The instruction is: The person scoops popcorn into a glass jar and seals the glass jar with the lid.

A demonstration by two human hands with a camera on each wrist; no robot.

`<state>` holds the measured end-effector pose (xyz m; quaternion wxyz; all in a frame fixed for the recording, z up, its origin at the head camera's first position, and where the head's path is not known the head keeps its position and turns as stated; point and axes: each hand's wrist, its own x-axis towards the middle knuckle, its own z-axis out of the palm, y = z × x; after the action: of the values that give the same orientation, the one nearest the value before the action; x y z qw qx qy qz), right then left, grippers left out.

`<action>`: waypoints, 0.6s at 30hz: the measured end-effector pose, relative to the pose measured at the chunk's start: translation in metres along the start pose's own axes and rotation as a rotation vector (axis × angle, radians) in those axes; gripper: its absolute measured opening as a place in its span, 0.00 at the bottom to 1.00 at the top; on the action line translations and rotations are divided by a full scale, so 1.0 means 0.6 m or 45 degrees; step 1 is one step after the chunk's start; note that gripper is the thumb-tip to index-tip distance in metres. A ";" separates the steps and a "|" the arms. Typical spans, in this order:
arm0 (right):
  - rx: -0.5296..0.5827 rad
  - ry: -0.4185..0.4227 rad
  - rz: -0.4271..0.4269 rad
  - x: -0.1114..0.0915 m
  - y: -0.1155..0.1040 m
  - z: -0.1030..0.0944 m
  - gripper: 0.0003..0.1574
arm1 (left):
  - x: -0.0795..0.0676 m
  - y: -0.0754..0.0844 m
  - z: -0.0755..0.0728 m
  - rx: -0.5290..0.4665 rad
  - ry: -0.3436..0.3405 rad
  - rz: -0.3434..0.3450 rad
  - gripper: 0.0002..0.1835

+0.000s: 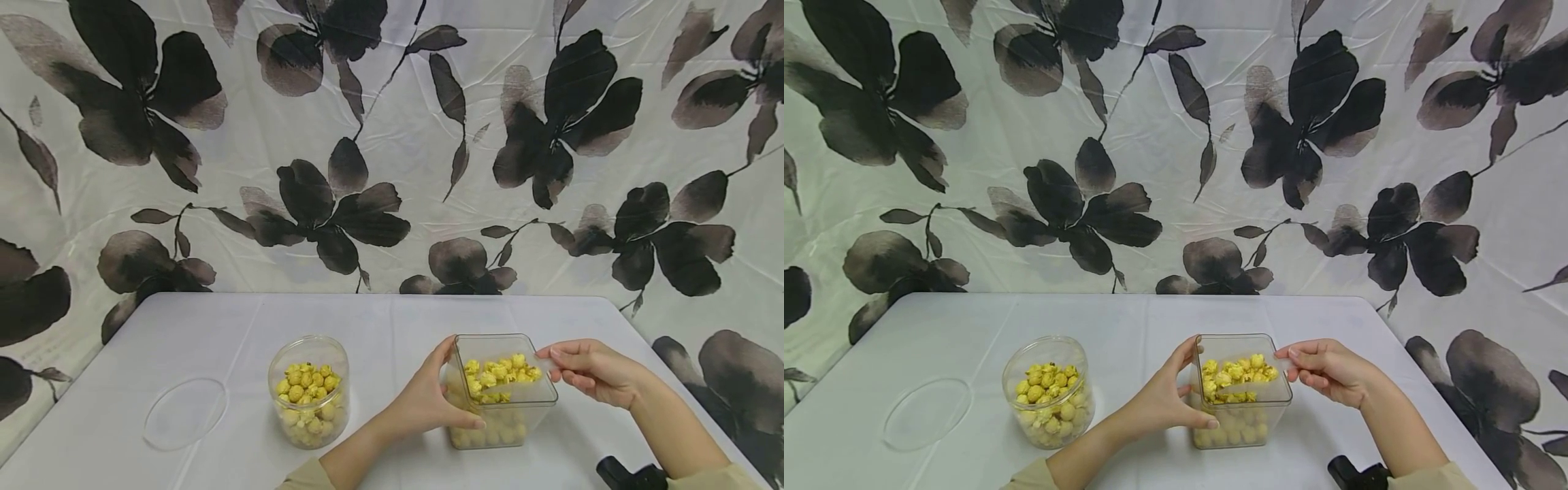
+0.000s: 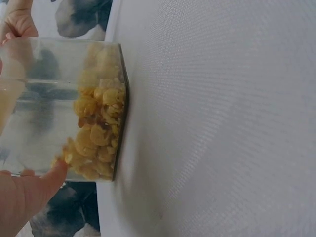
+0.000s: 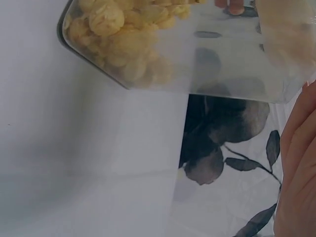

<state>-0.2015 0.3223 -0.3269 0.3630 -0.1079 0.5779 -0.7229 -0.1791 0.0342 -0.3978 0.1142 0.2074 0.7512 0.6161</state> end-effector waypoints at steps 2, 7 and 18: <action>-0.002 0.013 -0.001 -0.002 0.001 -0.002 0.13 | 0.000 0.000 0.000 0.002 0.000 0.001 0.61; -0.001 0.020 -0.003 -0.005 0.000 -0.004 0.13 | 0.000 -0.001 0.000 0.000 -0.005 0.000 0.61; 0.009 -0.034 -0.033 -0.003 0.006 -0.006 0.14 | 0.000 -0.002 0.000 0.002 -0.008 0.000 0.61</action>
<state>-0.2007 0.3260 -0.3306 0.3617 -0.1235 0.5691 -0.7281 -0.1794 0.0340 -0.3991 0.1163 0.2094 0.7514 0.6149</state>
